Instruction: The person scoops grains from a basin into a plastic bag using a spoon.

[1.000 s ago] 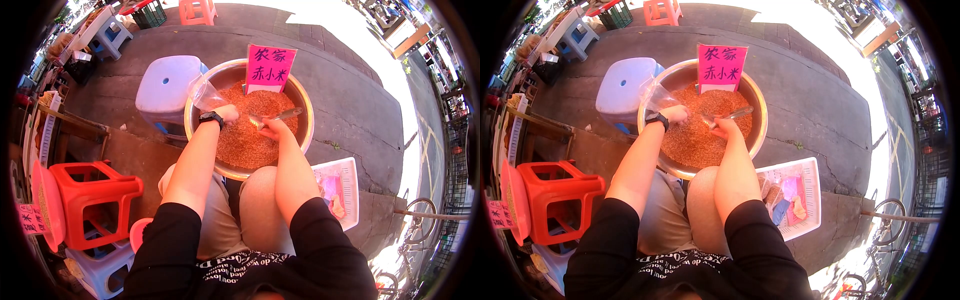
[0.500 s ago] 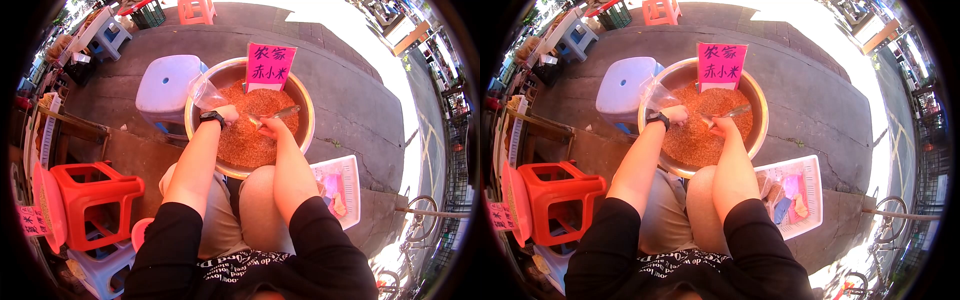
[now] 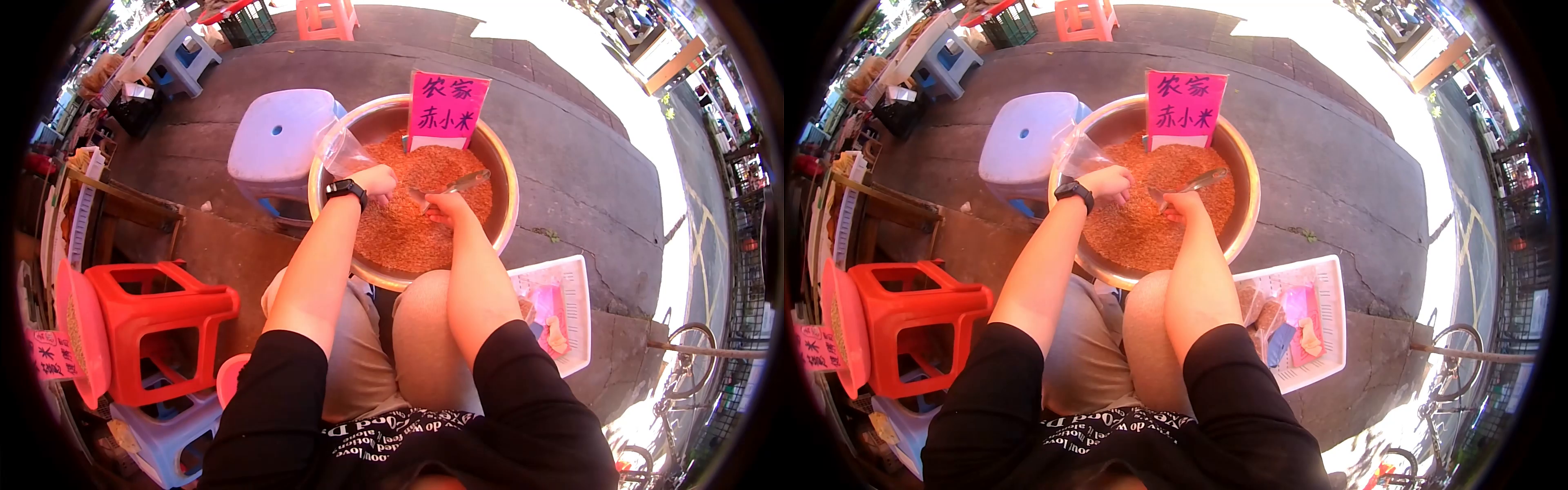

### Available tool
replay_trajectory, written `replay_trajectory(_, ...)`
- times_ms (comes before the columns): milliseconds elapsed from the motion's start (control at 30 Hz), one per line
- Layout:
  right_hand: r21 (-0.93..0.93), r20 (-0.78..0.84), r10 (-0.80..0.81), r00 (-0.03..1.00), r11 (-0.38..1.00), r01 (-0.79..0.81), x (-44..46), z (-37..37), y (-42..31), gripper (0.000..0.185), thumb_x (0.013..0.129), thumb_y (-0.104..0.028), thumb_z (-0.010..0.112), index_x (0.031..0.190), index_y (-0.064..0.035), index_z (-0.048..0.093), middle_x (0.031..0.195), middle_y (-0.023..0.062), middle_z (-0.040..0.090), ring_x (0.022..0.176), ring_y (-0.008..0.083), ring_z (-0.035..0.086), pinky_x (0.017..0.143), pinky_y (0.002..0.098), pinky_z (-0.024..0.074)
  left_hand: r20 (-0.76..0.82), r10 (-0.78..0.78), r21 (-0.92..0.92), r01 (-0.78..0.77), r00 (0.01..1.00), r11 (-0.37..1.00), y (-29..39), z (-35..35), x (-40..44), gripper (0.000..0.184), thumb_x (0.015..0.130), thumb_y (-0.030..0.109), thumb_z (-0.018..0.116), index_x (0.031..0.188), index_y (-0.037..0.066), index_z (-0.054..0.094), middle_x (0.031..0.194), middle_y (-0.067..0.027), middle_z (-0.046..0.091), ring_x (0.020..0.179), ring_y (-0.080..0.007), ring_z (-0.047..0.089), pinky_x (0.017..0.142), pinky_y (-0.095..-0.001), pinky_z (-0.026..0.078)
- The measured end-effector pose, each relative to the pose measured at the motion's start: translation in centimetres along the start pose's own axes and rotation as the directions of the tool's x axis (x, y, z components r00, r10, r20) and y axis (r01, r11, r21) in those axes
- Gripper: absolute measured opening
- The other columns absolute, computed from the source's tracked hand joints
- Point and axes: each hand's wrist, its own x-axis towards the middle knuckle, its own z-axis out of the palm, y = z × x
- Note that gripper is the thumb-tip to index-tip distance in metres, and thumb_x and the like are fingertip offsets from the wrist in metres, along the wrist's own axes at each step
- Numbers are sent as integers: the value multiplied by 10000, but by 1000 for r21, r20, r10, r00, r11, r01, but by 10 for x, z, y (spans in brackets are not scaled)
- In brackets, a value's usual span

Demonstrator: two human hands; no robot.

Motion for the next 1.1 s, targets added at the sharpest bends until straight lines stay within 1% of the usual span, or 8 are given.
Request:
replay_trajectory(267, 57, 88, 7, 996, 998, -12, 1, -3, 0, 181, 765, -204, 572, 890, -85, 517, 757, 57, 576, 640, 156, 561, 534, 257, 442, -94, 225, -206, -240, 970, 949, 20, -20, -26, 294, 782, 145, 390, 1031, 4, 460, 825, -93, 563, 696, -149, 576, 612, -249, 442)
replay_trajectory(400, 133, 114, 15, 993, 991, -30, -10, 0, -8, 179, 773, -208, 560, 894, -82, 520, 779, 59, 574, 677, 168, 561, 561, 274, 437, -297, 323, -299, -409, 898, 862, 42, -38, -65, 217, 787, 119, 409, 932, 4, 522, 759, -68, 569, 617, -112, 544, 569, -216, 423)
replay_trajectory(500, 184, 115, -20, 993, 983, -1, -6, -5, -4, 186, 773, -222, 559, 893, -85, 523, 782, 56, 571, 675, 169, 556, 565, 280, 432, -747, 406, -158, -733, 527, 661, 34, -56, -76, 174, 781, 89, 419, 857, 6, 551, 735, -54, 568, 613, -110, 523, 563, -215, 414)
replay_trajectory(633, 205, 47, -97, 994, 975, 86, 2, -13, -10, 200, 766, -252, 559, 880, -92, 525, 752, 48, 565, 622, 165, 541, 526, 288, 428, -933, 342, 252, -480, 109, 840, 4, -79, -92, 130, 726, 57, 464, 774, 13, 576, 715, -93, 581, 613, -174, 520, 589, -270, 424)
replay_trajectory(767, 237, -64, -220, 973, 944, 229, -14, -10, -39, 202, 781, -252, 522, 880, -77, 511, 692, 38, 544, 540, 155, 513, 460, 287, 405, -838, 298, 115, -387, 456, 915, -42, -88, -92, 175, 706, 97, 485, 818, 20, 595, 704, -116, 592, 703, -206, 560, 633, -288, 431)
replay_trajectory(867, 284, -73, -312, 947, 904, 319, -33, -10, -50, 218, 787, -252, 508, 897, -65, 494, 668, 33, 528, 531, 142, 505, 440, 278, 389, -752, 240, -70, -437, 613, 897, -42, -70, -93, 197, 712, 126, 484, 835, 21, 597, 719, -115, 594, 731, -216, 569, 654, -291, 432)
replay_trajectory(1000, 313, -128, -398, 909, 853, 417, -56, -1, -63, 221, 785, -254, 509, 891, -62, 493, 660, 24, 522, 516, 130, 500, 435, 258, 387, -743, 252, 41, -333, 620, 942, -42, -54, -85, 239, 712, 211, 506, 846, 31, 588, 778, -112, 596, 747, -224, 570, 668, -310, 434)
replay_trajectory(1100, 304, -169, -461, 871, 816, 491, -67, 11, -78, 197, 784, -252, 506, 861, -70, 504, 667, 21, 531, 500, 121, 505, 420, 238, 392, -670, 238, 208, -130, 703, 969, -14, -45, -105, 263, 712, 233, 515, 890, 48, 572, 816, -110, 595, 771, -242, 566, 668, -334, 432)
